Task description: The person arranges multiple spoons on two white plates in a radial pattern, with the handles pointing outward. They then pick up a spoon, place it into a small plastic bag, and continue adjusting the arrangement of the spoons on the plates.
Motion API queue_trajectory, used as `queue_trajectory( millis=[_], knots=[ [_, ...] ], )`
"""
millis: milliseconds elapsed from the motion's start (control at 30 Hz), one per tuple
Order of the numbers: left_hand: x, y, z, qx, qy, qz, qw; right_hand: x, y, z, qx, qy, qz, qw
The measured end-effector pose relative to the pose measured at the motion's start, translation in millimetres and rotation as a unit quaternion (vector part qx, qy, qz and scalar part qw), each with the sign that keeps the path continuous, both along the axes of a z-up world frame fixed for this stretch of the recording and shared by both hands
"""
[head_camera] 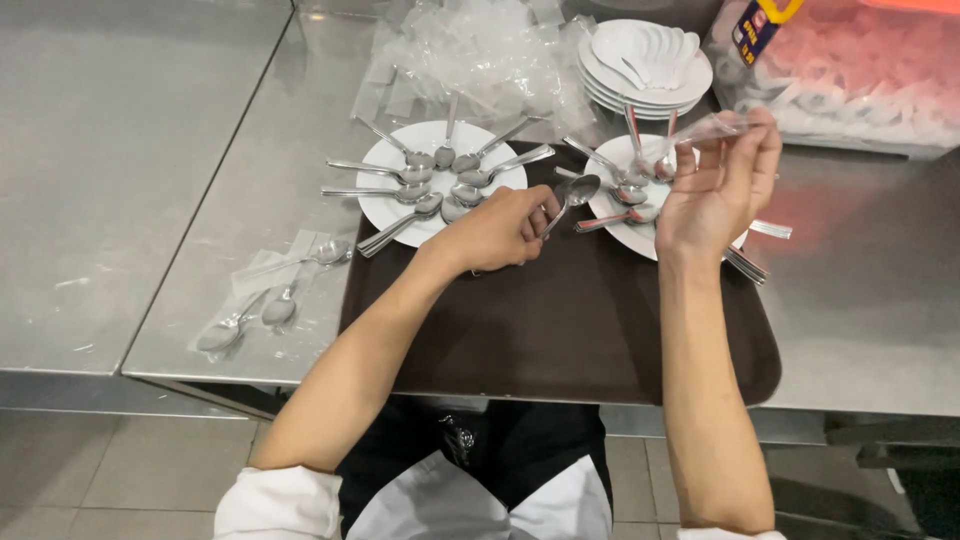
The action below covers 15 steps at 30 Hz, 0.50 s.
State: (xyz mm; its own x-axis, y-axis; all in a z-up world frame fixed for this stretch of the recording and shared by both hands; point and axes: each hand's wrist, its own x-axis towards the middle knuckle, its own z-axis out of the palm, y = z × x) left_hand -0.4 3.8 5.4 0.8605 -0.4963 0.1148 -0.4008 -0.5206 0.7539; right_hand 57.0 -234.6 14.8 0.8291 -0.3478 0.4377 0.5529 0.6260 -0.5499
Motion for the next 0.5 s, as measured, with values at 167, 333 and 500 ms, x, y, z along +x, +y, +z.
queue_trajectory(
  millis=[167,333,500],
  knots=[
    [-5.3,10.5,16.5,-0.06,0.062,0.114,0.99,27.2,21.7,17.7,0.011,0.038,-0.117,0.992],
    [-2.7,29.8,26.9,-0.067,0.067,0.233,0.968,74.5,67.0,34.6,-0.016,-0.015,-0.18,0.983],
    [-0.6,42.2,25.8,-0.111,0.066,0.306,0.943,130.0,116.5,15.1,0.0,-0.013,-0.191,0.981]
  ],
)
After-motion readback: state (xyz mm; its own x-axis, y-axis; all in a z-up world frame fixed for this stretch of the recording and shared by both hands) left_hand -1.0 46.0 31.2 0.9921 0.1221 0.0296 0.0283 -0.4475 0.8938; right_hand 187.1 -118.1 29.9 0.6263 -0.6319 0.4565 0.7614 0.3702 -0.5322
